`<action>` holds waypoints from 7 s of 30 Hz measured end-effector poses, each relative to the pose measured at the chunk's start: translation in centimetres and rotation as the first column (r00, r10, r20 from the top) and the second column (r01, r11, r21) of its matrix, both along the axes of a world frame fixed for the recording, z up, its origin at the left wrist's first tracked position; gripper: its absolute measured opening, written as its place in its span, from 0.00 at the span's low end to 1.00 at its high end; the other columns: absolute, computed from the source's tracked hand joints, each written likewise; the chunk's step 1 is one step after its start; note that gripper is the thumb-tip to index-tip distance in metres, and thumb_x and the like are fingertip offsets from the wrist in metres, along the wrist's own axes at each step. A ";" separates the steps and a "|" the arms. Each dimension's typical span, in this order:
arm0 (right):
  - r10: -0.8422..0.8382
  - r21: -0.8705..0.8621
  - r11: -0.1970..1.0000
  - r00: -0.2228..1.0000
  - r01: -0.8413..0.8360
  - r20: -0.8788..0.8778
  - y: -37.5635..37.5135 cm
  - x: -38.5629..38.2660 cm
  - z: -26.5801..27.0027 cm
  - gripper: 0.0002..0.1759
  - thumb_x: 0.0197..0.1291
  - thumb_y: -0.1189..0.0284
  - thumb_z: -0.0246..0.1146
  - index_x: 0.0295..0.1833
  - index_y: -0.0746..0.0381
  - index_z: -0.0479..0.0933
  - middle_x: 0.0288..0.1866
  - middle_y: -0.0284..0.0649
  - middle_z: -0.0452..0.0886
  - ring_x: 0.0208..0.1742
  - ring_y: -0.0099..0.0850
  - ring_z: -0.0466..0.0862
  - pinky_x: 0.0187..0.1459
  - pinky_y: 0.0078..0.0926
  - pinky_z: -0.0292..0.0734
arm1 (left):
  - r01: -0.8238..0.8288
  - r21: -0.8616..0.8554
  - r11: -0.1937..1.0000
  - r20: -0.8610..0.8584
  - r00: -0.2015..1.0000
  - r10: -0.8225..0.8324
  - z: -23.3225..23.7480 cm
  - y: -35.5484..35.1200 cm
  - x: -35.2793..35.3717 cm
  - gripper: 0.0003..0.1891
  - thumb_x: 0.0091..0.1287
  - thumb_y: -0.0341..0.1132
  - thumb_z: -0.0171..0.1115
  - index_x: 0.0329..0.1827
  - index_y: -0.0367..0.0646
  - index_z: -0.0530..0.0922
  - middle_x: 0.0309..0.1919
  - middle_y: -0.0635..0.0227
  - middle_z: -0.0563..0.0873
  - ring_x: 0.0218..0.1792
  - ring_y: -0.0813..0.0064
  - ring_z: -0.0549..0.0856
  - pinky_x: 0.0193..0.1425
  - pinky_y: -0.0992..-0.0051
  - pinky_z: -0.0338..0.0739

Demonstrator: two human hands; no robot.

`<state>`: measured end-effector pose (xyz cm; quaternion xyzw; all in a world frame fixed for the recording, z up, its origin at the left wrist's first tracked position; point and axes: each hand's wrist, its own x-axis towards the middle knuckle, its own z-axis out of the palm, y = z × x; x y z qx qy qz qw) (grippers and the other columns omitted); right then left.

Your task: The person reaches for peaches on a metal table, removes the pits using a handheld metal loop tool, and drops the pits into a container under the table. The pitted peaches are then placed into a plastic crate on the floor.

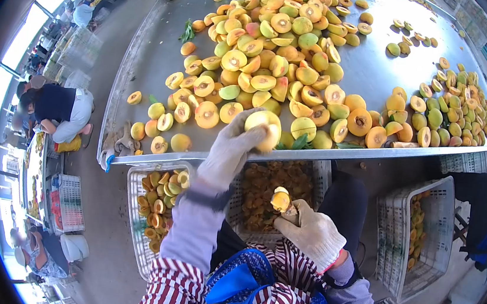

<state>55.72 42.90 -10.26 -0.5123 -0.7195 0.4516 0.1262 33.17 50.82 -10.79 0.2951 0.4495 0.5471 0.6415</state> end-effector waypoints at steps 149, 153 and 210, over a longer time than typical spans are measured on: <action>-0.015 -0.054 0.998 0.995 0.010 -0.095 -2.9 -1.0 1.7 0.19 0.62 0.60 0.70 0.48 0.62 0.77 0.28 0.46 0.85 0.28 0.40 0.87 0.33 0.34 0.81 | 0.402 0.137 0.906 -0.630 0.740 -0.233 3.3 -12.6 0.1 0.28 0.71 0.33 0.68 0.72 0.38 0.72 0.55 0.64 0.85 0.51 0.76 0.84 0.58 0.73 0.79; -0.058 0.062 0.996 0.998 0.060 -0.034 -1.8 -1.0 2.8 0.21 0.59 0.62 0.72 0.52 0.62 0.78 0.34 0.48 0.86 0.36 0.46 0.89 0.39 0.38 0.83 | 0.467 -0.204 0.860 -0.478 0.719 -0.504 5.5 -12.6 -0.5 0.35 0.65 0.33 0.72 0.75 0.42 0.68 0.64 0.55 0.80 0.51 0.71 0.86 0.57 0.72 0.81; -0.217 -0.455 0.891 0.882 0.004 -0.417 -2.7 -1.0 6.9 0.15 0.68 0.63 0.67 0.43 0.64 0.76 0.24 0.36 0.79 0.23 0.28 0.82 0.26 0.27 0.75 | -0.232 0.216 0.949 -0.046 0.968 0.247 6.2 -12.0 7.5 0.33 0.78 0.58 0.52 0.68 0.35 0.73 0.61 0.55 0.81 0.54 0.66 0.84 0.61 0.66 0.79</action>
